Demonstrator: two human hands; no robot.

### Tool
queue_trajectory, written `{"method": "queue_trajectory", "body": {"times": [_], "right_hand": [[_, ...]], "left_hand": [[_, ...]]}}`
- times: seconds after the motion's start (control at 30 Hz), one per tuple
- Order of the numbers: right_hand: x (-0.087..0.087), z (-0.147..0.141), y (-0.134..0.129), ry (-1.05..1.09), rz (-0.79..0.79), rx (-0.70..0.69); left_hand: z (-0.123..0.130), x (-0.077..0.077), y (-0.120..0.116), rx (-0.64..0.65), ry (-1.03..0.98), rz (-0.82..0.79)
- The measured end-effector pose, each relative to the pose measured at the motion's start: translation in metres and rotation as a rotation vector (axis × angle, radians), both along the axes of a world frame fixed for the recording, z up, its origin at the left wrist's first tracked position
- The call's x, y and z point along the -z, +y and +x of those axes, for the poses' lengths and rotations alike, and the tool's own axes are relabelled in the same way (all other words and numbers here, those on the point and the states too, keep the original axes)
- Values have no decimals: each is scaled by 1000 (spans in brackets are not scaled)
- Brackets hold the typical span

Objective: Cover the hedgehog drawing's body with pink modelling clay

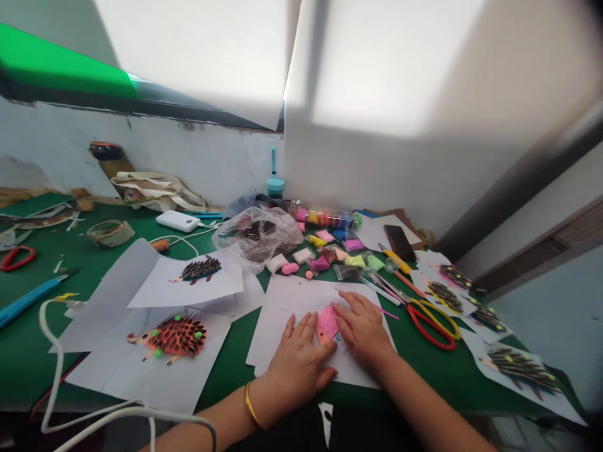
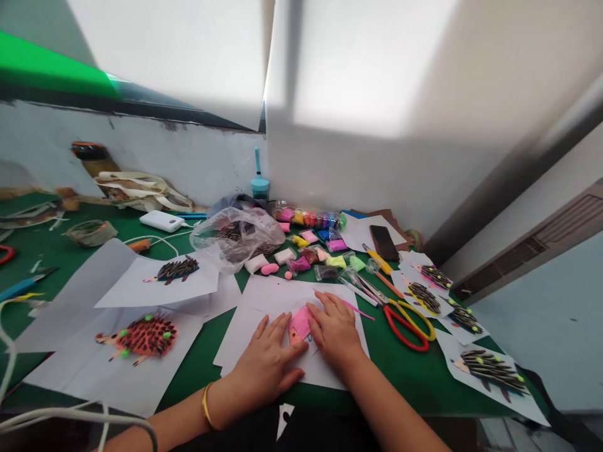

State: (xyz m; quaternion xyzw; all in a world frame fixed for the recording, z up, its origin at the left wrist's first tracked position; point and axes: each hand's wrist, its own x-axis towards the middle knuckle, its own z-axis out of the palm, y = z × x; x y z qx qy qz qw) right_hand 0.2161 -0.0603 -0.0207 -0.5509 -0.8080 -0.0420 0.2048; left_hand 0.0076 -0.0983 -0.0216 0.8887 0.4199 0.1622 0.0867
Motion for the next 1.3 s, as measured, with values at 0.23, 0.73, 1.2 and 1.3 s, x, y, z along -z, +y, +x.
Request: {"method": "queue_trajectory", "body": {"times": [0.23, 0.73, 1.2, 1.3], "right_hand": [[-1, -1, 0, 21, 9, -7], [-3, 0, -6, 28, 13, -108], [-1, 3, -2, 19, 62, 20], [2, 5, 0, 12, 49, 26]], "left_hand": [[-1, -1, 0, 5, -14, -6], [-2, -2, 0, 11, 3, -5], [-1, -1, 0, 1, -16, -15], [-1, -1, -1, -1, -14, -17]]}}
